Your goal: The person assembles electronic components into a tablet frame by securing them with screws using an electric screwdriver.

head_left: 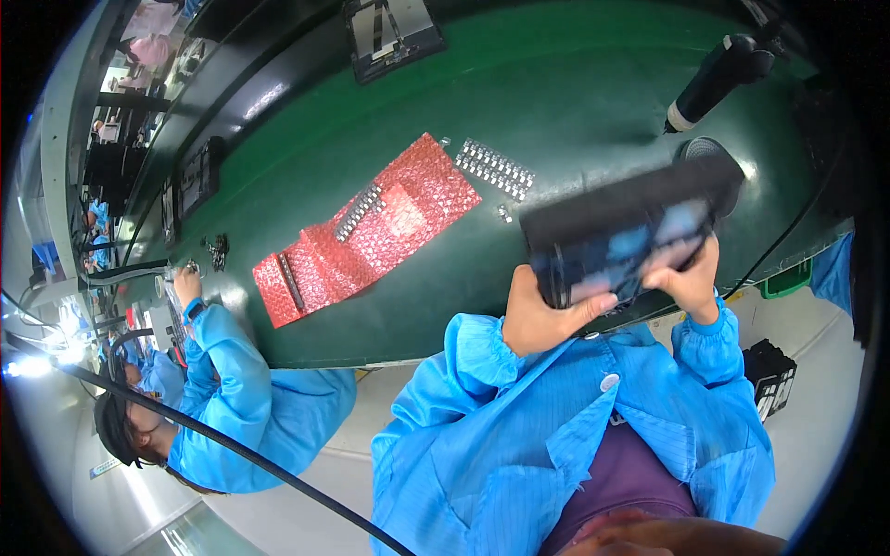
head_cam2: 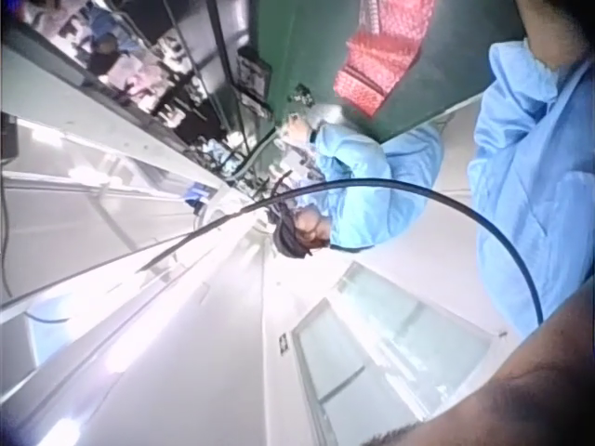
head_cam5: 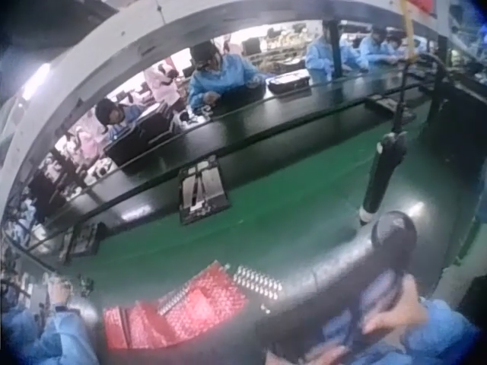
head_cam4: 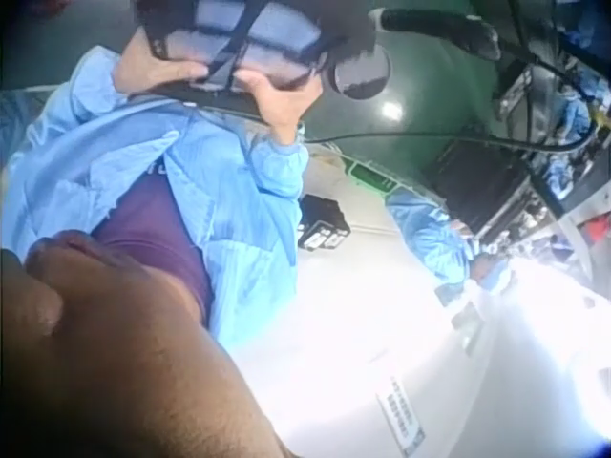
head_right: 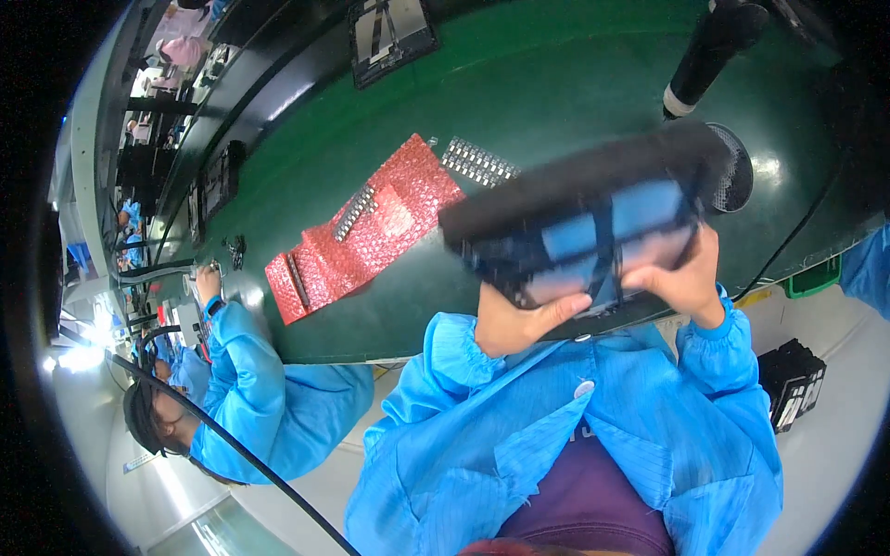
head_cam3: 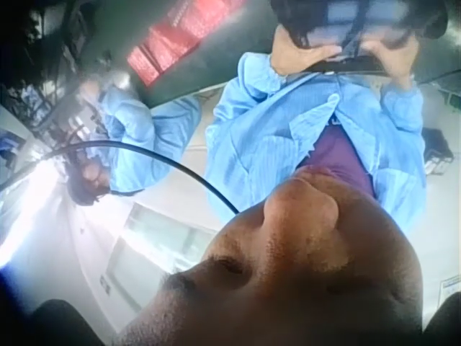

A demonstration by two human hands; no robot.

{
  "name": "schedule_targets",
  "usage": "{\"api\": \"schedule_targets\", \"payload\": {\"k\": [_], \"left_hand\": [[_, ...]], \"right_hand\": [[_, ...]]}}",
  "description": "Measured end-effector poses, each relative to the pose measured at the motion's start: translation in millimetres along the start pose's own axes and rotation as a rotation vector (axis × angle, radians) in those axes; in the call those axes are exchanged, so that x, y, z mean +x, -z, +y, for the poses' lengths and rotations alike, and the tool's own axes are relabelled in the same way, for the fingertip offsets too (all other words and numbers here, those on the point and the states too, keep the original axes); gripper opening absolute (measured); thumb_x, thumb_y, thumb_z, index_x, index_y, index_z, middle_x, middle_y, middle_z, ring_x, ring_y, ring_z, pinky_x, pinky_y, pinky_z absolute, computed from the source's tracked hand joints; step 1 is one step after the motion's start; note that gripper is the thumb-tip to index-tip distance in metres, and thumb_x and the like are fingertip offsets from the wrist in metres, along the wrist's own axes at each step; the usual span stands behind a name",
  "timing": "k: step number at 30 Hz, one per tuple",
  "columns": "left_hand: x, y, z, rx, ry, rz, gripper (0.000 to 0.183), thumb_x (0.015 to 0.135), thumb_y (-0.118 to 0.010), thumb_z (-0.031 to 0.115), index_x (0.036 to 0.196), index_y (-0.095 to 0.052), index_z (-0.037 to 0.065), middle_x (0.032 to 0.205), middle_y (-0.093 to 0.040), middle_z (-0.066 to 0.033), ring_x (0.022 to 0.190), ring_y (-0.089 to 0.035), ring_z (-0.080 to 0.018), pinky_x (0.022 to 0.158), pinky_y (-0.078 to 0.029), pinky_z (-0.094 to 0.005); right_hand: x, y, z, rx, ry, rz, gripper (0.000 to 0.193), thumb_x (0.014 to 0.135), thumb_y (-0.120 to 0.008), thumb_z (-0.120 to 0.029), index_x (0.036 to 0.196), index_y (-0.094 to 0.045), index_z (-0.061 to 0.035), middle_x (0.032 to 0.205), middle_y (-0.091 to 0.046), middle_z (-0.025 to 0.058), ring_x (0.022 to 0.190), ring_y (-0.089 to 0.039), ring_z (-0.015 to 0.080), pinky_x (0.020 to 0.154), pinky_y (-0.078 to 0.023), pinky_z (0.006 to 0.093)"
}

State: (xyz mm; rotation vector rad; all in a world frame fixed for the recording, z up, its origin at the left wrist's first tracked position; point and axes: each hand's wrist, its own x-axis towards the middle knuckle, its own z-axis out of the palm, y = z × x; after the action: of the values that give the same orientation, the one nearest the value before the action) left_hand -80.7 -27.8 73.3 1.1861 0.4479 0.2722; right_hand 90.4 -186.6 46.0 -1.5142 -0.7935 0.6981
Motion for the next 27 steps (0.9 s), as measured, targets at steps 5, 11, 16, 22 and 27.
{"api": "schedule_targets", "payload": {"k": [5, 11, 16, 22, 27], "left_hand": [[12, 62, -15, 0.083, 0.029, 0.042, 0.028, 0.076, -0.069, 0.002, 0.102, -0.061, -0.004, 0.092, -0.065, -0.0088, 0.075, -0.062, -0.0115, 0.067, -0.050, -0.0246], [43, 86, -17, 1.046, -0.199, 0.411, 0.022, 0.072, -0.072, 0.011, 0.091, -0.065, 0.001, 0.079, -0.060, -0.0093, 0.056, -0.056, -0.0172, 0.052, -0.044, -0.0288], [49, 89, -15, 1.196, -0.199, 0.354, 0.022, 0.070, -0.073, 0.015, 0.085, -0.064, 0.002, 0.083, -0.058, -0.0103, 0.059, -0.058, -0.0236, 0.056, -0.045, -0.0349], [39, 84, -13, 0.997, -0.094, 0.401, 0.021, 0.068, -0.076, 0.009, 0.080, -0.062, -0.001, 0.074, -0.063, -0.0089, 0.055, -0.055, -0.0132, 0.051, -0.043, -0.0255], [28, 53, -23, 0.955, -0.617, 0.227, 0.013, 0.067, -0.073, 0.004, 0.076, -0.064, 0.005, 0.074, -0.063, -0.0079, 0.070, -0.062, -0.0239, 0.061, -0.048, -0.0318]], "right_hand": [[17, 0, 1, 0.111, -0.172, 0.095, 0.056, 0.063, -0.081, -0.016, 0.108, -0.054, 0.0043, 0.095, -0.063, 0.0098, 0.083, -0.062, 0.0154, 0.076, -0.050, 0.0280], [39, -1, 14, -0.072, -0.322, 0.131, 0.045, 0.069, -0.075, -0.016, 0.104, -0.059, 0.0071, 0.092, -0.064, 0.0097, 0.081, -0.059, 0.0148, 0.075, -0.047, 0.0276], [54, -5, 13, -0.142, -0.289, 0.133, 0.046, 0.070, -0.075, -0.020, 0.102, -0.060, 0.0078, 0.090, -0.064, 0.0114, 0.078, -0.058, 0.0141, 0.073, -0.046, 0.0277], [59, 11, -1, -0.697, 0.069, 0.507, 0.056, 0.064, -0.080, -0.032, 0.102, -0.060, 0.0032, 0.085, -0.063, 0.0134, 0.072, -0.060, 0.0234, 0.062, -0.047, 0.0334], [112, 17, -15, -0.712, 0.434, 0.787, 0.061, 0.067, -0.079, -0.026, 0.115, -0.052, 0.0011, 0.095, -0.063, 0.0118, 0.085, -0.061, 0.0214, 0.071, -0.048, 0.0290]]}}
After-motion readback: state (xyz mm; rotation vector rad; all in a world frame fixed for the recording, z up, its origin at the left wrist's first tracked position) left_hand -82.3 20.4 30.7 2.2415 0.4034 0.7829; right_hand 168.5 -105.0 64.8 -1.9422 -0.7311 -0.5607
